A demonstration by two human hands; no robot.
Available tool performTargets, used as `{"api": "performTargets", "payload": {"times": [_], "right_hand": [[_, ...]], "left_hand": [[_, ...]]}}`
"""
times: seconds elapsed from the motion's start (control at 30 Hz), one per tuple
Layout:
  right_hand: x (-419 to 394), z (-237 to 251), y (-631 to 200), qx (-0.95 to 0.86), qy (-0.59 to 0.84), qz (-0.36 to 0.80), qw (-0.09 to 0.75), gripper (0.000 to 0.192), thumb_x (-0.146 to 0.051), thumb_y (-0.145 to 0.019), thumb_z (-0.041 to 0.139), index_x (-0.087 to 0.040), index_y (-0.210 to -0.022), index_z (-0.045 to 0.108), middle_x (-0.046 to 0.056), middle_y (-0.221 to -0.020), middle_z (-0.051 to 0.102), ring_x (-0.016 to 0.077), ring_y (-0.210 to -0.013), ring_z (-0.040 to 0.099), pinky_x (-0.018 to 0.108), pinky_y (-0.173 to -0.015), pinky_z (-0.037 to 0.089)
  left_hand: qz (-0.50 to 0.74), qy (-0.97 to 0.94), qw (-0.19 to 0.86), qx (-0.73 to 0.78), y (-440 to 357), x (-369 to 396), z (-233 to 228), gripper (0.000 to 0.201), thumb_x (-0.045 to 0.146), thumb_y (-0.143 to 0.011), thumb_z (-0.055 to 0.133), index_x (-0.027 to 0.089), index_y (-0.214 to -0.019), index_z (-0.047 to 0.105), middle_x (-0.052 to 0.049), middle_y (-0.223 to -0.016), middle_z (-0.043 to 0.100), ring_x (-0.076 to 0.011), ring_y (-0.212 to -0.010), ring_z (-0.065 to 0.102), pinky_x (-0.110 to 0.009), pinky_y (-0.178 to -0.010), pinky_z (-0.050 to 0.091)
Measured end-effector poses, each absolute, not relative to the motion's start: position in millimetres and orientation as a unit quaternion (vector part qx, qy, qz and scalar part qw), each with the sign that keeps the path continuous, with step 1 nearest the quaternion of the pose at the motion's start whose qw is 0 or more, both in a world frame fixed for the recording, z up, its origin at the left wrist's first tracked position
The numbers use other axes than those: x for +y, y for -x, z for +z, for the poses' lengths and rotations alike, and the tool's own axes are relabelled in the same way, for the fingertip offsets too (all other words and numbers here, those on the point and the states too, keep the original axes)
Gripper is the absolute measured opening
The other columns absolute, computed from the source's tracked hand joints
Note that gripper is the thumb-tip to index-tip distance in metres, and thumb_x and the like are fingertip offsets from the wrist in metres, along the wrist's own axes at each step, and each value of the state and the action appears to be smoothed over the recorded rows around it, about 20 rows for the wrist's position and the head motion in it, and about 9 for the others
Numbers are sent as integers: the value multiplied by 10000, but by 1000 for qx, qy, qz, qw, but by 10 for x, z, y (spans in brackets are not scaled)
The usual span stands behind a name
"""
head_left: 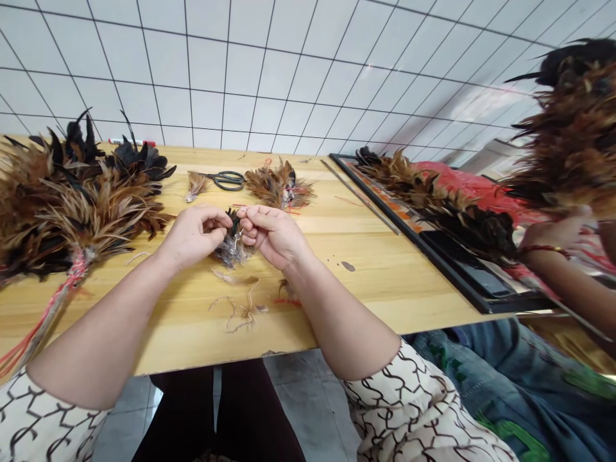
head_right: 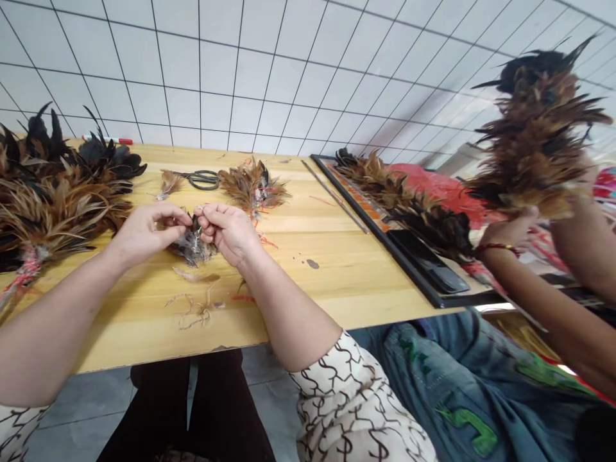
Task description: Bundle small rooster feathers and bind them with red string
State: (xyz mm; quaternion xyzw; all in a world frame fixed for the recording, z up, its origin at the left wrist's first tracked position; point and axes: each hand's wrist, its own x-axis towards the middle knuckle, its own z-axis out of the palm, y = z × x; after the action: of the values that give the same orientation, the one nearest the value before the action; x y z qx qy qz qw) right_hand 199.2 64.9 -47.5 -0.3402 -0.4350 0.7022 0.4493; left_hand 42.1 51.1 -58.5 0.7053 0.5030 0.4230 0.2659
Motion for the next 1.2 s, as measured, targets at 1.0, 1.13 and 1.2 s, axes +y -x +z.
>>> {"api": "performTargets", "payload": {"times": [1.0, 1.13, 1.2], "right_hand": [[538, -523, -1934, -597, 405, 499, 480, 167, -250, -623, 712, -165, -631, 569, -41, -586, 533, 63, -527, 413, 227, -527, 355], [540, -510, -1926, -632, 426, 464, 452, 105, -206, -671, 635, -162, -615, 559, -38, -579, 525, 66, -525, 400, 230, -539, 357], [552, -515, -1925, -636, 429, 462, 445, 97, -201, -678, 611, -162, -610, 553, -38, -578, 520, 67, -527, 399, 229, -537, 350]], "left_hand": [[490, -562, 435, 504, -525, 439, -503, 97, 237, -559, 646, 153, -556, 598, 42, -505, 538, -56, -456, 415, -198, -457, 340], [487, -582, 424, 493, -538, 426, -503, 89, 226, -549, 632, 149, -528, 593, 49, -475, 502, -48, -449, 378, -193, -446, 306], [483, -585, 423, 496, -532, 430, -508, 84, 222, -549, 628, 147, -531, 595, 51, -470, 493, -47, -449, 372, -193, -446, 298]]}}
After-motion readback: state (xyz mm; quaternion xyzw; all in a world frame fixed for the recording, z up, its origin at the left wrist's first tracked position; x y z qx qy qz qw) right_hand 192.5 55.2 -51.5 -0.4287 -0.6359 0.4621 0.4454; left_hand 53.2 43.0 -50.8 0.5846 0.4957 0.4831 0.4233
